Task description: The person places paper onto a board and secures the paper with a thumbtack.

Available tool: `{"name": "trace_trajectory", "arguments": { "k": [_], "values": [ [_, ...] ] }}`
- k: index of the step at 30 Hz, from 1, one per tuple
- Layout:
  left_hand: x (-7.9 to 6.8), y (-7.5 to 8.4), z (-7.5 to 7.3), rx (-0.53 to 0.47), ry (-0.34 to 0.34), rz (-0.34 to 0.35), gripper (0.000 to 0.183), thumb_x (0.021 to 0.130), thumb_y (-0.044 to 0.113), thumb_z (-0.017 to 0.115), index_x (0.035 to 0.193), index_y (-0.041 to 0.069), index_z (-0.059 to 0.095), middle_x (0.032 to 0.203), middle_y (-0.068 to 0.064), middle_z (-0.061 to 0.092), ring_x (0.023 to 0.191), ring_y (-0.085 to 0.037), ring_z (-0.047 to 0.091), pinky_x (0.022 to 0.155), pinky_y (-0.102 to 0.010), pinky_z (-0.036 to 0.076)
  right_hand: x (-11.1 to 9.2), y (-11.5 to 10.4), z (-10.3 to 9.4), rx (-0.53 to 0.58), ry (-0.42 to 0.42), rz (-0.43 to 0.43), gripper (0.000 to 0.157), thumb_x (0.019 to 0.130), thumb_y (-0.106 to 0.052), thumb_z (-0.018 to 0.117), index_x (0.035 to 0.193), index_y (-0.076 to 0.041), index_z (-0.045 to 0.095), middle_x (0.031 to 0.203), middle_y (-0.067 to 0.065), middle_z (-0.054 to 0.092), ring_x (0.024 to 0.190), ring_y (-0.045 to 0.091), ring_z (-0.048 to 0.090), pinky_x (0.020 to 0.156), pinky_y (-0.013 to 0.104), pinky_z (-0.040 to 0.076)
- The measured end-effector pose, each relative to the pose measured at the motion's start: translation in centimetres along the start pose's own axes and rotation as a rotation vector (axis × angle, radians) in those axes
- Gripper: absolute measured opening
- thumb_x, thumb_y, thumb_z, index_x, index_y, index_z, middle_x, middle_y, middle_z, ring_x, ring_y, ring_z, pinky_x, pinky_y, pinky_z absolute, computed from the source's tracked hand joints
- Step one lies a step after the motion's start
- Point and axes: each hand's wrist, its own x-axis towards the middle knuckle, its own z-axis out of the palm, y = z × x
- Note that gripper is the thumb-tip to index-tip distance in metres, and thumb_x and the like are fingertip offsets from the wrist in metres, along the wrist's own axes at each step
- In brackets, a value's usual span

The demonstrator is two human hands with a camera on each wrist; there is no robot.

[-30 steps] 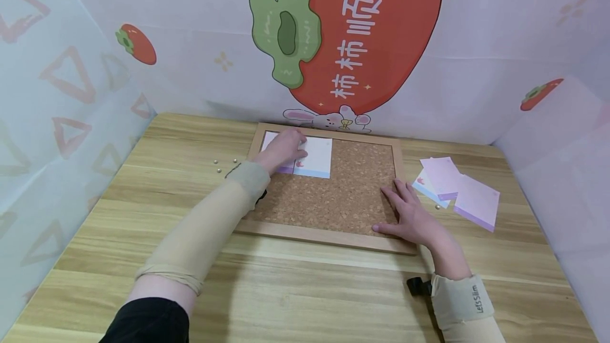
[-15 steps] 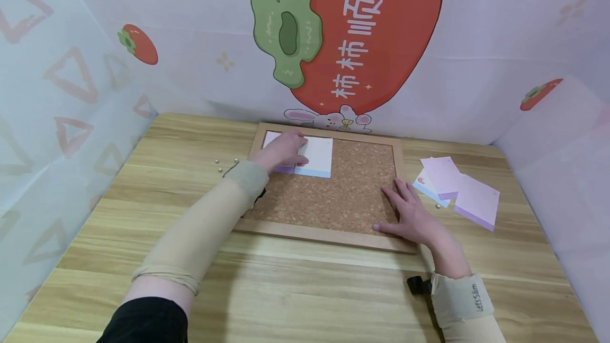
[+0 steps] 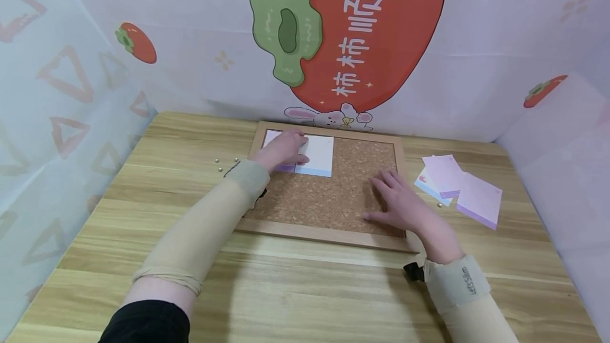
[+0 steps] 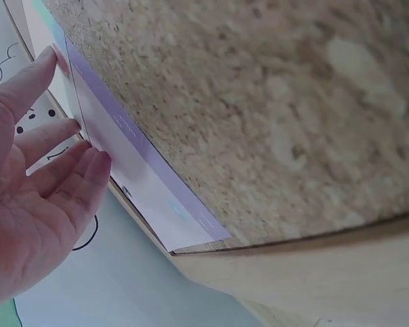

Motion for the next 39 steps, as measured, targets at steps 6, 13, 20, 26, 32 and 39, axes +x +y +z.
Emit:
{"name": "trace_trajectory", "arguments": {
  "k": [6,13,20,26,32,39],
  "values": [
    [0.1,0.0,0.1,-0.001,-0.007,-0.001,0.067,0.097,0.036,0.065,0.149,0.001,0.043,0.158,-0.018,0.039,0.148,-0.034,0.034,0.124,-0.042,0.029,2.9,-1.6,0.1,0.052,-0.014,-0.087,0.087,0.085,-0.044,0.077,0.149,0.001,0.041,0.158,0.026,0.034,0.148,0.046,0.029,0.12,0.059,0.029],
    [0.1,-0.1,0.1,0.0,0.011,-0.007,0.065,0.096,0.035,0.066,0.147,0.001,0.046,0.156,-0.018,0.041,0.147,-0.034,0.035,0.124,-0.042,0.029,5.9,-2.3,1.4,0.116,-0.062,-0.126,0.088,0.086,-0.049,0.075,0.153,-0.007,0.038,0.161,0.015,0.034,0.15,0.035,0.031,0.122,0.053,0.028],
    [-0.1,0.1,0.0,-0.023,0.003,-0.034,0.066,0.096,0.036,0.066,0.149,0.003,0.044,0.157,-0.017,0.04,0.147,-0.034,0.036,0.124,-0.043,0.029,7.6,-3.2,2.0,0.104,-0.09,-0.12,0.089,0.086,-0.054,0.073,0.156,-0.014,0.035,0.164,0.011,0.029,0.153,0.032,0.025,0.125,0.053,0.023],
    [-0.2,0.1,0.0,-0.029,-0.006,-0.035,0.066,0.097,0.036,0.065,0.15,0.003,0.043,0.159,-0.017,0.038,0.149,-0.033,0.033,0.125,-0.043,0.027,8.1,-3.6,2.3,0.06,-0.115,-0.13,0.088,0.088,-0.054,0.071,0.156,-0.014,0.033,0.166,0.012,0.024,0.156,0.033,0.017,0.125,0.06,0.015],
    [-0.2,0.1,0.0,-0.025,0.003,-0.027,0.066,0.097,0.036,0.066,0.149,0.003,0.044,0.158,-0.017,0.039,0.147,-0.033,0.036,0.124,-0.043,0.029,8.1,-3.7,2.4,0.054,-0.124,-0.153,0.084,0.09,-0.052,0.069,0.156,-0.012,0.035,0.167,0.012,0.023,0.155,0.031,0.019,0.124,0.062,0.014],
    [-0.2,0.0,0.1,-0.014,0.008,-0.022,0.066,0.097,0.036,0.065,0.149,0.003,0.044,0.158,-0.017,0.039,0.147,-0.034,0.036,0.123,-0.043,0.03,8.3,-3.6,2.4,0.072,-0.134,-0.149,0.082,0.089,-0.05,0.071,0.154,-0.011,0.038,0.167,0.012,0.023,0.155,0.029,0.02,0.124,0.062,0.013]
  ]
}}
